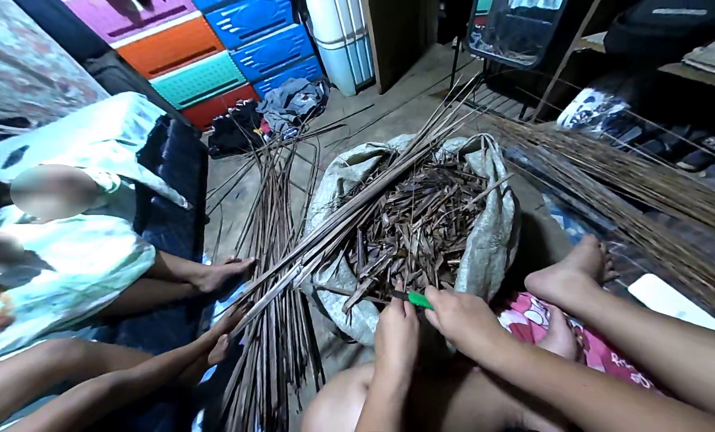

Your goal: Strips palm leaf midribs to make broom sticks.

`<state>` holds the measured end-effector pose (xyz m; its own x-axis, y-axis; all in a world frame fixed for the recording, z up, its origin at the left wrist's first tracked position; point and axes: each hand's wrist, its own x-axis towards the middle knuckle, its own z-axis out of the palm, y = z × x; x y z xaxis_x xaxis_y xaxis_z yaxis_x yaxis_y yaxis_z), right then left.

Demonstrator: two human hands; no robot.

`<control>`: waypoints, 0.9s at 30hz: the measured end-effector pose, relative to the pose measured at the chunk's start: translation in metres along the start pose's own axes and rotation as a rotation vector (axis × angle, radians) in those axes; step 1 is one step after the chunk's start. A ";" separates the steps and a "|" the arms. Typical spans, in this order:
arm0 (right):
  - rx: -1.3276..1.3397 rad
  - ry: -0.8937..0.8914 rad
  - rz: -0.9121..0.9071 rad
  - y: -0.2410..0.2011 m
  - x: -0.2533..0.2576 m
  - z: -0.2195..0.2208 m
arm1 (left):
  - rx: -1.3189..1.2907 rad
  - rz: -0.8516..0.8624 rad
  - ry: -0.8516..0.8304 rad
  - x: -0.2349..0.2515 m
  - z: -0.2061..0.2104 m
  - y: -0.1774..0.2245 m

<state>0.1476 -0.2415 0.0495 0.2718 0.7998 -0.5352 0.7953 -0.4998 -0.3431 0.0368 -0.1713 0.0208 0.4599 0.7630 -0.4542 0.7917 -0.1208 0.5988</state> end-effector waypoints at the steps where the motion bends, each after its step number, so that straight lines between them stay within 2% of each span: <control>1: -0.005 0.026 0.013 0.002 0.008 0.001 | 0.008 0.002 0.000 0.000 0.001 0.000; 4: 0.011 0.075 0.089 0.010 0.036 -0.003 | -0.033 0.031 -0.004 0.002 0.005 -0.003; 8: 0.081 0.147 0.278 0.028 0.063 -0.023 | -0.064 0.040 0.014 0.003 0.007 -0.007; 11: 0.100 0.130 0.236 0.028 0.050 -0.032 | -0.093 0.028 0.014 0.005 0.005 -0.009; 15: 0.112 0.018 0.051 0.013 0.018 -0.010 | -0.116 0.034 -0.010 0.004 0.002 -0.004; 18: 0.060 0.034 -0.011 0.006 0.007 0.007 | -0.096 0.030 0.002 0.002 0.001 -0.005; 21: 0.055 0.060 0.041 0.012 0.017 0.008 | -0.112 0.058 0.021 0.000 0.002 -0.007; 25: 0.137 0.158 0.206 0.036 0.043 -0.007 | -0.126 0.081 0.026 -0.002 0.006 -0.007; 27: 0.156 0.186 0.213 0.036 0.041 -0.016 | -0.143 0.086 0.026 -0.002 0.004 -0.007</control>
<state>0.1962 -0.2220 0.0276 0.5290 0.7114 -0.4627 0.6212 -0.6961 -0.3601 0.0327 -0.1746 0.0147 0.5112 0.7705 -0.3809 0.6836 -0.0958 0.7236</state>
